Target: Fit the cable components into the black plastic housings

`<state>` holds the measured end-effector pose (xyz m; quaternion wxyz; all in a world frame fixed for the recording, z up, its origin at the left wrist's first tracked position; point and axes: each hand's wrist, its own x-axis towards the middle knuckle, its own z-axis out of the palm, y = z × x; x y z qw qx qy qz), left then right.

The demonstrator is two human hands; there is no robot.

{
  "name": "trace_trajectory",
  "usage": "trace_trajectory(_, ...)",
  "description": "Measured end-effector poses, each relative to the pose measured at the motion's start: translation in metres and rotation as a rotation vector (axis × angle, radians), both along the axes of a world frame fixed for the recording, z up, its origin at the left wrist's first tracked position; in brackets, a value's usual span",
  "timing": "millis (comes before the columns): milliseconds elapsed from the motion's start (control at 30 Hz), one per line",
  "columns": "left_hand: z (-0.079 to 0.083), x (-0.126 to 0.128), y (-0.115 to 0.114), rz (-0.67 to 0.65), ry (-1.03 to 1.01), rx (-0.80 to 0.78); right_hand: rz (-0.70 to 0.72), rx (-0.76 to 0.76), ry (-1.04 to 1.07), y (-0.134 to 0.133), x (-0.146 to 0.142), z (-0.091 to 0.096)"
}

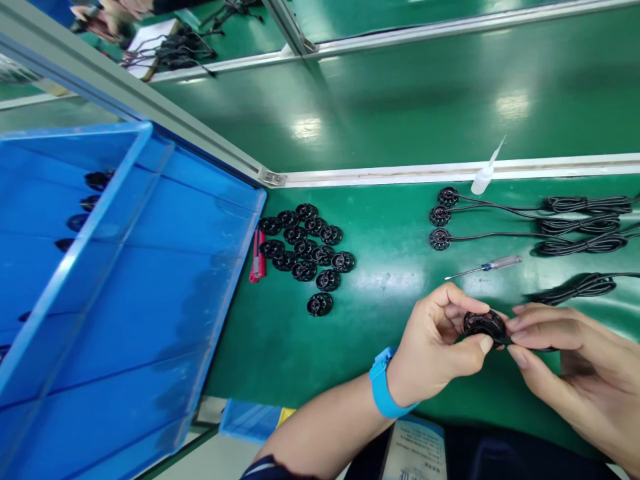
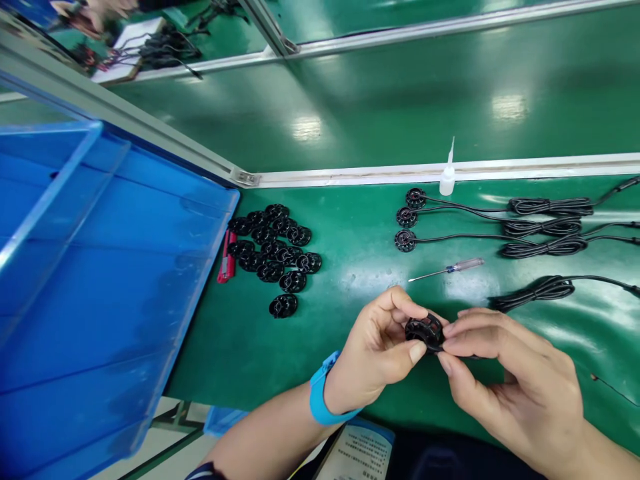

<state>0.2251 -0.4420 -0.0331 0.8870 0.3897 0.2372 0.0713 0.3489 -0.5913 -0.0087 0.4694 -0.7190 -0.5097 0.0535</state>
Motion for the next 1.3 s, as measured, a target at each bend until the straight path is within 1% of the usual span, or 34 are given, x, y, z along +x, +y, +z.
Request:
trace_trajectory(133, -0.005, -0.001, 0.002, -0.036, -0.088, 0.001, 0.004, 0.018, 0.017, -0.001, 0.002, 0.0)
trace_trajectory(267, -0.006, -0.001, 0.003, -0.062, -0.204, 0.058, -0.021, 0.045, 0.0, 0.0, 0.001, 0.002)
trace_trajectory(400, -0.009, -0.003, 0.002, -0.084, -0.199, 0.135, -0.029, 0.073, -0.013, 0.001, 0.0, 0.004)
trace_trajectory(533, -0.012, -0.006, 0.001, -0.075, -0.188, 0.217, -0.025, 0.083, -0.04, 0.001, -0.001, 0.005)
trace_trajectory(633, -0.012, -0.006, 0.002, -0.054, -0.261, 0.303, -0.02, 0.095, -0.072, 0.001, -0.002, 0.005)
trace_trajectory(700, -0.011, -0.006, 0.003, -0.037, -0.304, 0.388, -0.027, 0.112, -0.093, 0.002, -0.004, 0.005)
trace_trajectory(800, -0.008, -0.006, 0.006, -0.025, -0.293, 0.513, -0.059, 0.137, -0.104, 0.003, -0.008, 0.005)
trace_trajectory(900, -0.007, -0.007, 0.007, -0.011, -0.287, 0.592, -0.057, 0.147, -0.116, 0.003, -0.009, 0.005)
trace_trajectory(1033, -0.005, -0.008, 0.007, 0.013, -0.321, 0.633, -0.041, 0.151, -0.15, 0.002, -0.009, 0.005)
trace_trajectory(1167, -0.005, -0.009, 0.007, 0.009, -0.285, 0.672, -0.028, 0.154, -0.172, 0.0, -0.007, 0.001)
trace_trajectory(1300, -0.006, -0.01, 0.007, 0.025, -0.33, 0.649, -0.022, 0.155, -0.195, -0.002, -0.008, -0.002)
